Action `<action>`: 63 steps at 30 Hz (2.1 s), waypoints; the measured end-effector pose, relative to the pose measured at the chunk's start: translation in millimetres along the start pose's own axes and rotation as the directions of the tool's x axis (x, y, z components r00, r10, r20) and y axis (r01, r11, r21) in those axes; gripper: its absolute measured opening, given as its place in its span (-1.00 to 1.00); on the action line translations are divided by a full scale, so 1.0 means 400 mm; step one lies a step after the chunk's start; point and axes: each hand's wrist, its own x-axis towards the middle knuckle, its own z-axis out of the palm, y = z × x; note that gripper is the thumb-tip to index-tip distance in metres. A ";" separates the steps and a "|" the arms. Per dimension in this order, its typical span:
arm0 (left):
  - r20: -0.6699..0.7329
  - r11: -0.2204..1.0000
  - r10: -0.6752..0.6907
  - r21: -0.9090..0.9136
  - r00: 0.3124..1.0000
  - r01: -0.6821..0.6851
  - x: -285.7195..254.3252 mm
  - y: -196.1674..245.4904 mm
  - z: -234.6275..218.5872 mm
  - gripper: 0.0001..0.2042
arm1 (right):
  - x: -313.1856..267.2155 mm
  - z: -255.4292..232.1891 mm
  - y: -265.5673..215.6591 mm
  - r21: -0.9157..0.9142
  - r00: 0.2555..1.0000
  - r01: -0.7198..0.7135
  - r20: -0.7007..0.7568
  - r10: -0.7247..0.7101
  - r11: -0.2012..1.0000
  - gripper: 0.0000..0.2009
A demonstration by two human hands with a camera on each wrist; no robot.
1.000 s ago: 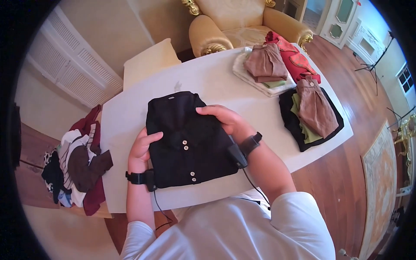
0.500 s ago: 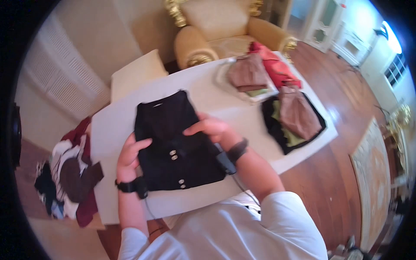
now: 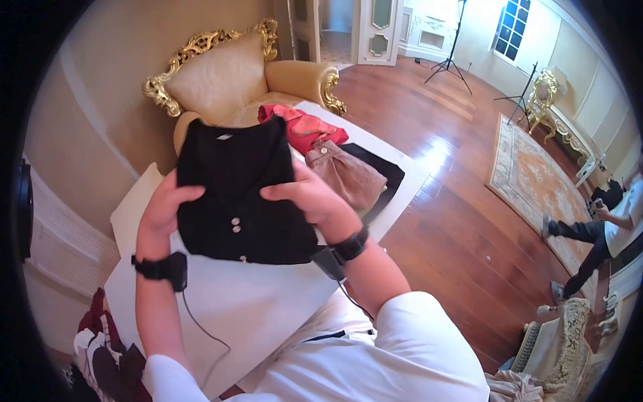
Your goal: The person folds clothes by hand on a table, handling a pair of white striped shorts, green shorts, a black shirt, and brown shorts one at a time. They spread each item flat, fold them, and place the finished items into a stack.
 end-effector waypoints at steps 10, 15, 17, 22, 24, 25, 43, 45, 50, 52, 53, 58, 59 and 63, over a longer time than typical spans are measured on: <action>0.407 0.977 -0.211 0.078 0.889 0.196 0.565 -0.030 0.199 -0.44 | -0.089 -0.257 -0.129 0.025 0.882 0.221 -0.432 -0.189 0.975 -0.48; 0.321 0.924 -0.350 0.271 0.880 0.269 0.712 -0.131 0.289 -0.51 | -0.115 -0.382 -0.115 0.034 0.817 0.187 -0.561 -0.136 0.982 -0.56; 0.301 0.915 -0.347 0.316 0.888 0.250 0.754 -0.180 0.301 -0.56 | -0.120 -0.419 -0.106 0.039 0.784 0.179 -0.609 -0.119 0.983 -0.58; 0.272 0.865 -0.425 0.404 0.864 0.298 0.793 -0.240 0.312 -0.55 | -0.138 -0.451 -0.101 0.058 0.778 0.139 -0.624 -0.073 0.989 -0.57; 0.224 0.832 -0.390 0.501 0.893 0.238 0.808 -0.255 0.312 -0.56 | -0.138 -0.451 -0.106 0.028 0.761 0.142 -0.643 -0.091 0.989 -0.56; 0.187 0.795 -0.347 0.578 0.919 0.183 0.811 -0.262 0.315 -0.58 | -0.139 -0.452 -0.109 0.001 0.747 0.144 -0.656 -0.108 0.990 -0.55; 0.211 0.123 0.100 0.967 0.972 -0.222 0.447 -0.412 0.349 -0.08 | -0.183 -0.349 -0.060 -0.838 0.930 -0.363 -0.300 -0.212 -0.407 -0.19; 0.191 0.172 0.098 0.963 0.977 -0.205 0.448 -0.437 0.342 -0.06 | -0.180 -0.375 -0.039 -0.825 0.929 -0.370 -0.330 -0.168 -0.428 -0.16; 0.159 0.320 0.448 0.891 0.880 -0.324 0.482 -0.440 0.311 -0.28 | -0.182 -0.383 -0.056 -0.828 0.928 -0.370 -0.349 -0.129 -0.422 -0.15; 0.136 0.335 0.421 0.896 0.897 -0.292 0.481 -0.446 0.288 -0.33 | -0.179 -0.368 -0.066 -0.817 0.922 -0.379 -0.373 -0.103 -0.434 -0.15; 0.147 0.336 0.438 0.889 0.887 -0.313 0.479 -0.461 0.275 -0.36 | -0.172 -0.356 -0.071 -0.808 0.919 -0.383 -0.384 -0.093 -0.448 -0.15; -0.017 0.582 0.515 0.741 0.857 -0.335 0.396 -0.381 0.235 -0.47 | -0.120 -0.273 -0.067 -0.851 0.966 -0.251 -0.249 -0.066 -0.462 -0.17; -0.014 0.546 0.581 0.748 0.814 -0.377 0.371 -0.371 0.212 -0.52 | -0.114 -0.261 -0.054 -0.857 0.976 -0.210 -0.215 -0.044 -0.470 -0.16; -0.087 0.683 0.389 0.695 0.917 -0.223 0.176 -0.318 0.103 -0.53 | -0.092 -0.236 0.007 -0.843 0.991 -0.104 -0.132 0.015 -0.527 -0.03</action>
